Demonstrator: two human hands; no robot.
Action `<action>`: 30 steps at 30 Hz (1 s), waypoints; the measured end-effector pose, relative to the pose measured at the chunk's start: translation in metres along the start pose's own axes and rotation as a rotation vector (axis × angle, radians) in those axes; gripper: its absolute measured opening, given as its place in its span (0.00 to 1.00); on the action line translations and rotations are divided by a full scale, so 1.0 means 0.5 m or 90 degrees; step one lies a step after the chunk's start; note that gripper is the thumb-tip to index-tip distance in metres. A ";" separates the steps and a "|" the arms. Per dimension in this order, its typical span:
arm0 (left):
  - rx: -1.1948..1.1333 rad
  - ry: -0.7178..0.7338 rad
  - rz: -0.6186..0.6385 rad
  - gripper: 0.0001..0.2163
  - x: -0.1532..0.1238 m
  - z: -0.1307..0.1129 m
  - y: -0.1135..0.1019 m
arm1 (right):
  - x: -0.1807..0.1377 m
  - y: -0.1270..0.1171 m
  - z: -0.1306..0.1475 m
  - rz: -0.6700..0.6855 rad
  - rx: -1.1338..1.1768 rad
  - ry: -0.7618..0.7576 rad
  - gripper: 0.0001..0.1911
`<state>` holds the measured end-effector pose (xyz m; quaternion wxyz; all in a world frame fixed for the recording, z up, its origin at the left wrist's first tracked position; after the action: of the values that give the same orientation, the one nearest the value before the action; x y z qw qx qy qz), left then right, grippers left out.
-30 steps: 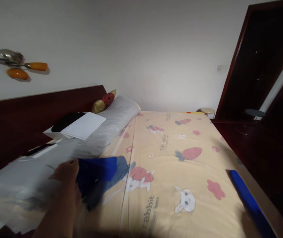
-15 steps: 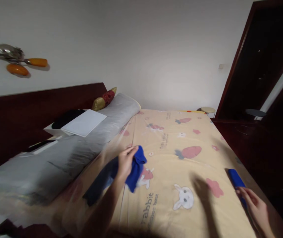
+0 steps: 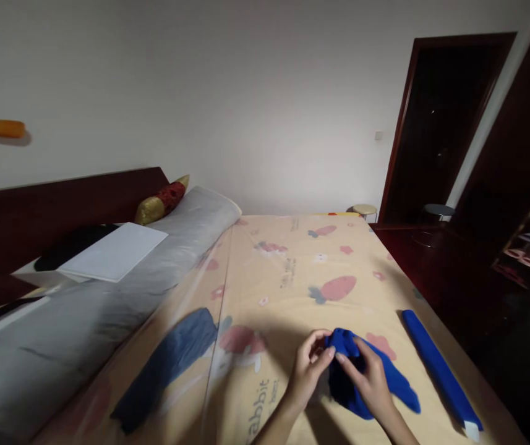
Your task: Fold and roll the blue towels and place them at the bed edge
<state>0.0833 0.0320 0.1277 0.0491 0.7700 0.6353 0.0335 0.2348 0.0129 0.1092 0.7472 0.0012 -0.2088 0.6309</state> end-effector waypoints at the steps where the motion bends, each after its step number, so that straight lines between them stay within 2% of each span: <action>1: 0.020 -0.005 0.029 0.15 -0.009 0.005 0.001 | -0.001 0.001 0.000 0.009 0.020 0.001 0.19; 3: 0.068 -0.009 0.057 0.13 -0.023 0.011 -0.004 | -0.002 0.001 0.007 0.033 0.053 -0.001 0.16; 8: 0.131 -0.005 0.028 0.13 -0.033 0.002 -0.027 | -0.001 0.011 0.020 0.067 0.148 0.028 0.16; 12: 0.138 -0.008 0.033 0.15 -0.036 -0.009 -0.029 | -0.008 0.033 0.017 0.094 0.243 0.053 0.15; 14: 0.126 -0.009 0.049 0.16 -0.036 -0.010 -0.024 | -0.015 0.042 0.011 0.091 0.237 0.045 0.16; 18: 0.098 -0.014 0.095 0.14 -0.037 -0.002 -0.014 | -0.026 0.046 -0.011 0.057 0.137 0.046 0.18; 21: 0.086 -0.027 0.124 0.14 -0.034 0.016 -0.015 | -0.032 0.041 -0.026 0.093 0.146 0.051 0.15; 23: 0.082 -0.045 0.087 0.14 -0.030 0.040 -0.025 | -0.035 0.035 -0.039 0.123 0.146 0.059 0.13; 25: 0.050 -0.079 -0.022 0.15 -0.023 0.072 -0.047 | -0.037 0.024 -0.057 0.134 0.121 0.068 0.10; 27: -0.014 -0.114 -0.150 0.18 -0.019 0.100 -0.076 | -0.037 0.007 -0.077 0.105 0.105 0.078 0.09; 28: -0.037 -0.127 -0.188 0.18 -0.019 0.108 -0.091 | -0.035 -0.004 -0.086 0.081 0.105 0.083 0.10; 29: -0.041 -0.134 -0.197 0.18 -0.019 0.109 -0.104 | -0.034 -0.017 -0.092 0.057 0.109 0.087 0.12; 30: -0.021 -0.136 -0.173 0.18 -0.019 0.103 -0.117 | -0.033 -0.030 -0.094 0.041 0.113 0.086 0.13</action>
<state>0.0304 0.0318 0.0699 0.1332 0.6754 0.7240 -0.0451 0.2618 0.0068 0.0653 0.7360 0.0183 -0.1014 0.6692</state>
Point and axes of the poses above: each hand's wrist, its own x-axis towards the middle knuckle, its own y-axis out of the palm, z = x × y, the point moved 3 cm from there along x, towards the middle knuckle, and after that the axes turned 3 degrees about -y, right-handed, at the moved point
